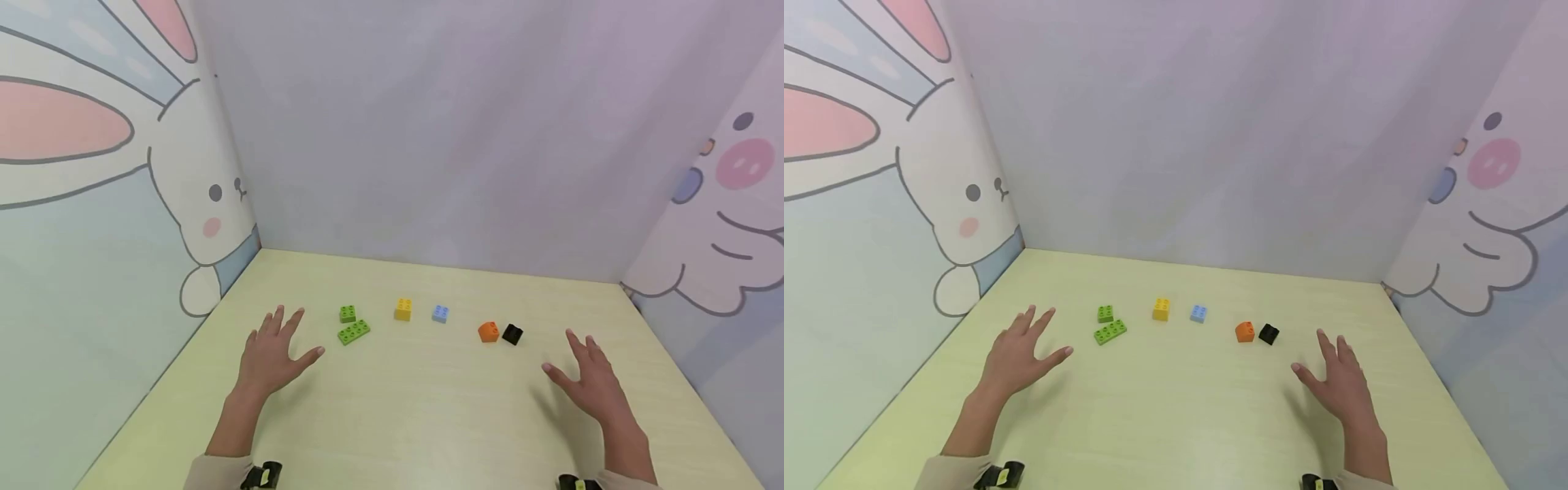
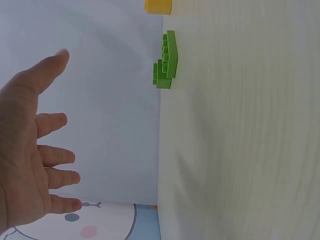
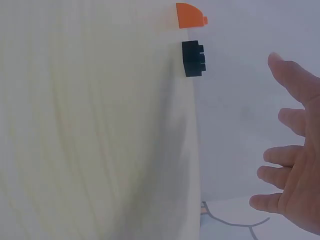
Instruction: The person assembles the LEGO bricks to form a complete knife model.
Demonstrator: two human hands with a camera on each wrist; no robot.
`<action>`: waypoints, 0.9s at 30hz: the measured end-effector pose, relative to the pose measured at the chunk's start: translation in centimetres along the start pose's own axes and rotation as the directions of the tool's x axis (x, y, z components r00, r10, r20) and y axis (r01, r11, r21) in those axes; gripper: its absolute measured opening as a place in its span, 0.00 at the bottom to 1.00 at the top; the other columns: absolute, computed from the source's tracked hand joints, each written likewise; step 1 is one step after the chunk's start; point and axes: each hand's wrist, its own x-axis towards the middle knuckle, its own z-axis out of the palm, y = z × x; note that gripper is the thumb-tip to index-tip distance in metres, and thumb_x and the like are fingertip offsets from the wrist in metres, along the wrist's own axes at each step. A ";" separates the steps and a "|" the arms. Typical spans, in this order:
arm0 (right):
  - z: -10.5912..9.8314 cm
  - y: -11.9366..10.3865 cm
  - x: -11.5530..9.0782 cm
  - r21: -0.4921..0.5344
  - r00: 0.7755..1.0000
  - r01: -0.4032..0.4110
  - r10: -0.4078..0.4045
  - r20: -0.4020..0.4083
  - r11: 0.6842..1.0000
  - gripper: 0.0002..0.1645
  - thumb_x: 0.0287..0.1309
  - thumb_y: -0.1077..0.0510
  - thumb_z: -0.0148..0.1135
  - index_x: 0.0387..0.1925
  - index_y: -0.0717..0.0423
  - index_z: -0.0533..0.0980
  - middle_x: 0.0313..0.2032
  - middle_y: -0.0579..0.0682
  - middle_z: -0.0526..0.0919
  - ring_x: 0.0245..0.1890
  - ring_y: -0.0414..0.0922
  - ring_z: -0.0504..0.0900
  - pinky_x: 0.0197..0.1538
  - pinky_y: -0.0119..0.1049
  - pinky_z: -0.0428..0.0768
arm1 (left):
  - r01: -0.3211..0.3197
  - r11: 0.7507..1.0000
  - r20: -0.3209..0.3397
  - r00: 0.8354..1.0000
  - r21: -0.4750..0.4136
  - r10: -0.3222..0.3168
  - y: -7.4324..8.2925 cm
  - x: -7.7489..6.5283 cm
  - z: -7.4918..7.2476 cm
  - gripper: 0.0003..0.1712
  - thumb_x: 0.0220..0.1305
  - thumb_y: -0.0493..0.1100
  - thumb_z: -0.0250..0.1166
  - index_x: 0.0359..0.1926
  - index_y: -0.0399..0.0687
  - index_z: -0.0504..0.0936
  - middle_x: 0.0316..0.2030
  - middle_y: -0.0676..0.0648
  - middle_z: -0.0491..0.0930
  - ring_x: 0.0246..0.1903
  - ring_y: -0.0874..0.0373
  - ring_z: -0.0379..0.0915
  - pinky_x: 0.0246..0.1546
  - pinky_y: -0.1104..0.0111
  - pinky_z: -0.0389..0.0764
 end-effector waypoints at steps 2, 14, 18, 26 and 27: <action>0.2 -0.3 0.1 0.019 1.000 0.003 -0.002 -0.002 1.000 0.52 0.59 0.39 0.57 0.72 0.57 0.42 0.66 0.74 0.40 0.63 0.73 0.41 0.49 0.74 0.49 | -0.010 1.000 -0.026 1.000 -0.009 0.010 0.0 0.0 0.1 0.47 0.52 0.65 0.63 0.66 0.42 0.64 0.63 0.29 0.58 0.61 0.33 0.54 0.53 0.39 0.57; 1.6 -2.3 0.8 0.189 0.999 0.047 -0.043 -0.025 0.981 0.50 0.58 0.45 0.61 0.70 0.62 0.48 0.66 0.71 0.50 0.63 0.69 0.49 0.54 0.67 0.54 | 0.096 0.971 0.076 0.994 -0.220 -0.081 0.8 -0.3 0.5 0.44 0.54 0.62 0.65 0.65 0.41 0.65 0.63 0.32 0.60 0.59 0.35 0.58 0.50 0.41 0.63; 2.5 -3.2 0.6 0.234 0.999 0.042 -0.040 -0.014 0.971 0.47 0.59 0.46 0.61 0.70 0.62 0.50 0.65 0.69 0.54 0.62 0.68 0.54 0.54 0.65 0.59 | 0.124 0.950 0.121 0.988 -0.288 -0.093 1.2 -0.3 0.4 0.43 0.54 0.59 0.66 0.64 0.40 0.66 0.62 0.32 0.61 0.60 0.36 0.58 0.52 0.43 0.63; 3.3 -4.9 0.4 0.371 0.997 0.063 -0.077 0.024 0.927 0.43 0.60 0.50 0.60 0.68 0.63 0.53 0.64 0.69 0.57 0.62 0.65 0.57 0.55 0.60 0.64 | 0.149 0.920 0.125 0.986 -0.363 -0.110 1.6 -0.2 0.8 0.40 0.54 0.53 0.69 0.63 0.38 0.67 0.60 0.34 0.65 0.60 0.37 0.58 0.54 0.45 0.62; 3.4 -5.0 0.4 0.387 0.997 0.057 -0.075 0.033 0.920 0.43 0.60 0.50 0.60 0.68 0.63 0.53 0.64 0.68 0.56 0.62 0.65 0.57 0.55 0.60 0.64 | 0.150 0.915 0.126 0.986 -0.374 -0.110 1.7 -0.2 1.0 0.40 0.54 0.53 0.69 0.62 0.38 0.67 0.60 0.34 0.65 0.60 0.38 0.58 0.54 0.45 0.62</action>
